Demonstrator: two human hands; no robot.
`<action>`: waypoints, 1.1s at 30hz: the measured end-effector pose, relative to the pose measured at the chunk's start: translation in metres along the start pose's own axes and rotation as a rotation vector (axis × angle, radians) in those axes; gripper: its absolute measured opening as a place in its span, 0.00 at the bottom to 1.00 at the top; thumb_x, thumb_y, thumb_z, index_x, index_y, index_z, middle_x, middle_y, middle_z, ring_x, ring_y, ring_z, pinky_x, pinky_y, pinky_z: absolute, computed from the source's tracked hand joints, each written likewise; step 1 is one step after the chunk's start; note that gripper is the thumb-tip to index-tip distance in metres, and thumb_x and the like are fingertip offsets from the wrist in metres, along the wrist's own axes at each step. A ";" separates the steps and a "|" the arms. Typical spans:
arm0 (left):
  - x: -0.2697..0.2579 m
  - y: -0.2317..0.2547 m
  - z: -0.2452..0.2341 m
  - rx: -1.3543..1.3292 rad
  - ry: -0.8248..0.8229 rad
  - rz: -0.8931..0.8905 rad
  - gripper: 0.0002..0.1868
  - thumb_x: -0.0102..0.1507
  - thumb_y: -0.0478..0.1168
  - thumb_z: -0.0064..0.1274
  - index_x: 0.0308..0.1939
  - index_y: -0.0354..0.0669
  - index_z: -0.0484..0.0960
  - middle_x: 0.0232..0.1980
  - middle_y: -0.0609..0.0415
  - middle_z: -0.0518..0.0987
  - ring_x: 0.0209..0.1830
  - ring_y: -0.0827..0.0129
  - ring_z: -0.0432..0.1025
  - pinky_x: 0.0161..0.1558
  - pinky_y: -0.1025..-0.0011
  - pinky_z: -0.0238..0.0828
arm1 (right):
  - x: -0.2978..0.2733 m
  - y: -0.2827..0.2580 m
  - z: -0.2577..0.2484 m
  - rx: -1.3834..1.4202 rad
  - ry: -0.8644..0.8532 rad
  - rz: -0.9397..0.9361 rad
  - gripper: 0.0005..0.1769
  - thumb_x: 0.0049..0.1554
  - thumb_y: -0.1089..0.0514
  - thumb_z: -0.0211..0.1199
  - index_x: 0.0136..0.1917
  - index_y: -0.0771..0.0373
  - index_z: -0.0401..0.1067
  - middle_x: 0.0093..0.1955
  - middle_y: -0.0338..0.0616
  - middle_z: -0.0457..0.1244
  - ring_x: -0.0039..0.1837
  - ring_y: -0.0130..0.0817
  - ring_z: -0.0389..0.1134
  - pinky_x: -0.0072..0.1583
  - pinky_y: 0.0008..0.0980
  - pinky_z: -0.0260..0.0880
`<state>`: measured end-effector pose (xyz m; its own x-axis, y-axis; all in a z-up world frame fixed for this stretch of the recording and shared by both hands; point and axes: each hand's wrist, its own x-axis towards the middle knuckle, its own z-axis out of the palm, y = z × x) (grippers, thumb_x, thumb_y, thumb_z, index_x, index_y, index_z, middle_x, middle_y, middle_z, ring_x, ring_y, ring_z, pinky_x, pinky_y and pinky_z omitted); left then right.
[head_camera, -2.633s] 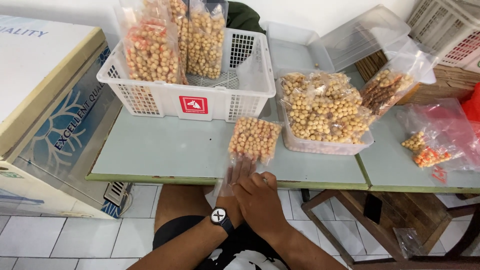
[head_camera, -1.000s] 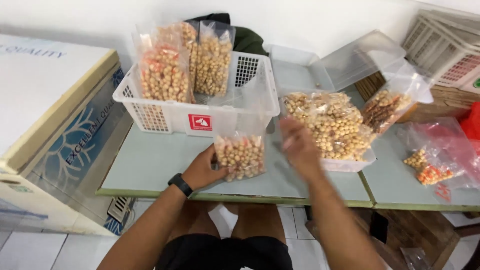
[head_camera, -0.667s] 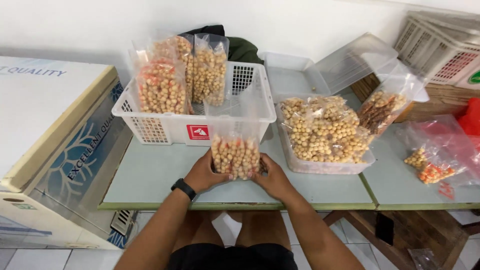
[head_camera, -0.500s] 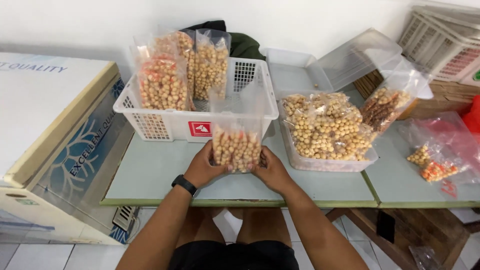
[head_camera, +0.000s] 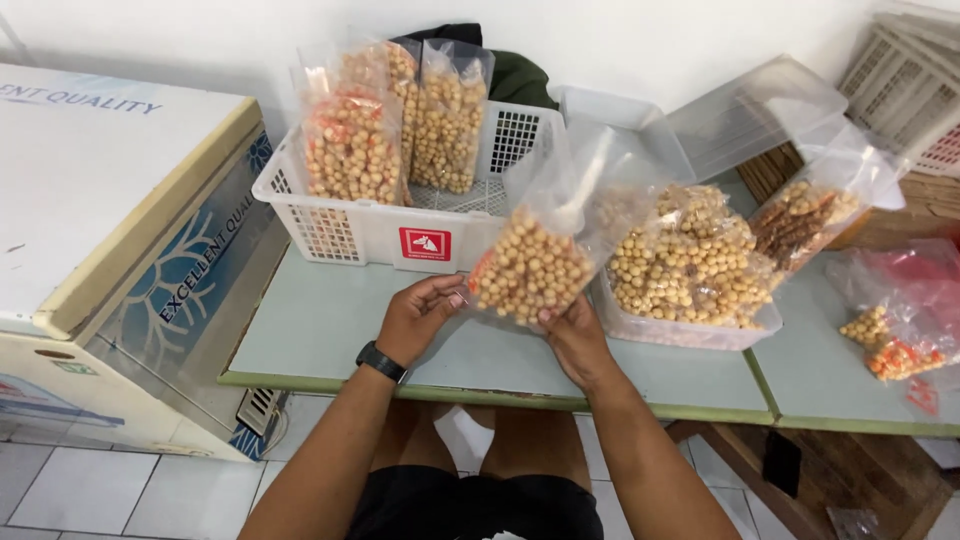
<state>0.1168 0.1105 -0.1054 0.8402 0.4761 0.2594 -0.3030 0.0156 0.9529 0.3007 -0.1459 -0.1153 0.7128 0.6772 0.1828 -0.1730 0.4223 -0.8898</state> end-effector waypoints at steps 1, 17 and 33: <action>0.003 -0.003 0.001 -0.001 0.005 0.003 0.21 0.75 0.36 0.70 0.73 0.39 0.90 0.61 0.43 0.94 0.56 0.67 0.87 0.61 0.63 0.88 | 0.001 -0.005 0.005 -0.002 -0.005 0.001 0.49 0.64 0.69 0.74 0.93 0.63 0.57 0.79 0.51 0.66 0.73 0.47 0.75 0.73 0.48 0.81; -0.004 -0.009 0.022 -0.295 -0.058 -0.153 0.25 0.74 0.30 0.65 0.76 0.32 0.84 0.44 0.46 0.91 0.40 0.69 0.86 0.47 0.71 0.91 | 0.004 -0.024 0.024 0.122 0.149 -0.126 0.51 0.57 0.72 0.78 0.89 0.60 0.63 0.73 0.53 0.72 0.68 0.51 0.79 0.68 0.54 0.87; -0.033 0.011 0.047 -0.111 0.109 0.092 0.36 0.70 0.29 0.72 0.82 0.37 0.79 0.53 0.40 0.93 0.48 0.68 0.87 0.55 0.69 0.86 | 0.004 -0.045 0.017 0.068 0.118 -0.187 0.50 0.56 0.67 0.81 0.87 0.61 0.65 0.69 0.57 0.75 0.65 0.52 0.81 0.64 0.55 0.88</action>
<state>0.1066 0.0532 -0.0959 0.7544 0.5728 0.3206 -0.4297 0.0617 0.9009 0.2998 -0.1519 -0.0672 0.8106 0.5097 0.2883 -0.0732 0.5766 -0.8137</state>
